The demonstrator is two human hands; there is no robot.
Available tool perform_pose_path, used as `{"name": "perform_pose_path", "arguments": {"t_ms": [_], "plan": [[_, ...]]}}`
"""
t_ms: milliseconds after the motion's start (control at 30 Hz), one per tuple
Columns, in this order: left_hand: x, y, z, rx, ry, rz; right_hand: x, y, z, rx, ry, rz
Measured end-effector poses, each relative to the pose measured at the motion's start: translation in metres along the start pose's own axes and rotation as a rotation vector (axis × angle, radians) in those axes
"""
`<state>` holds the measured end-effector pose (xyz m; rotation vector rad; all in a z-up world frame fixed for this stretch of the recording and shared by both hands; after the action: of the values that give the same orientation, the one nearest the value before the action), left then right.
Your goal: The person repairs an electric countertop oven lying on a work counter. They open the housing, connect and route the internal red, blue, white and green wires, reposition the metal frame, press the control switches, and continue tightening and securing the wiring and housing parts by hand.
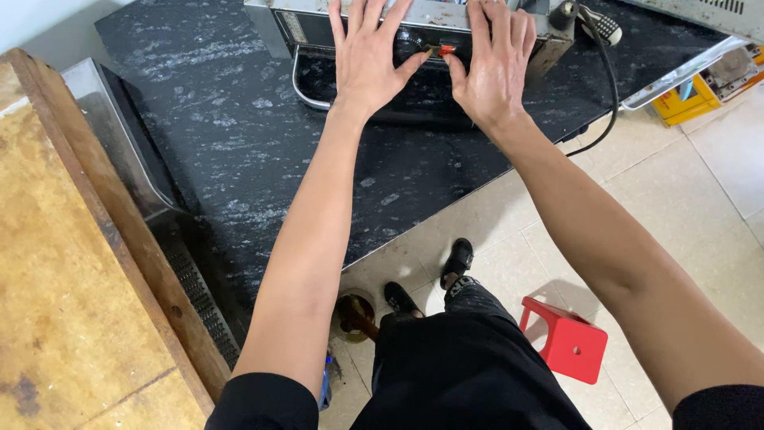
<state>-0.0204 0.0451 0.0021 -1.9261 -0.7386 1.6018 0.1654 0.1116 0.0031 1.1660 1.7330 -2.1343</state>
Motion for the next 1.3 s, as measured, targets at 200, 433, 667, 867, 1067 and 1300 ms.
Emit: {"name": "perform_pose_path", "arguments": {"t_ms": [200,433,667,867,1067,1300], "plan": [[-0.003,0.000,-0.002,0.000,-0.001,0.015,-0.003,0.000,-0.004,0.001,-0.011,0.009],[-0.010,-0.002,-0.006,0.012,0.028,0.037,-0.022,-0.008,-0.018,0.000,-0.160,0.149],[-0.009,-0.004,-0.008,-0.024,-0.020,0.127,-0.069,-0.034,-0.070,-0.019,-0.360,0.039],[-0.022,-0.008,-0.021,-0.021,-0.041,0.090,-0.060,-0.056,-0.122,-0.066,-0.508,0.078],[-0.015,0.022,-0.067,-0.157,-0.058,-0.101,-0.038,-0.081,-0.169,-0.096,-0.619,0.161],[0.008,0.004,-0.113,-0.426,-0.128,-0.133,0.016,-0.098,-0.262,0.075,-0.567,0.182]]}}
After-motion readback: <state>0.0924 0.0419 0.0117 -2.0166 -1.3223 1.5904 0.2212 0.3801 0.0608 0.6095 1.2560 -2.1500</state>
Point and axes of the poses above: each hand's wrist, its own y-axis away from the middle knuckle, its own x-axis out of the palm, z = x × y, the point moved 5 cm from there along -y, towards the middle knuckle, and after that the axes turned 1 degree about -y, right-handed, at the moved point
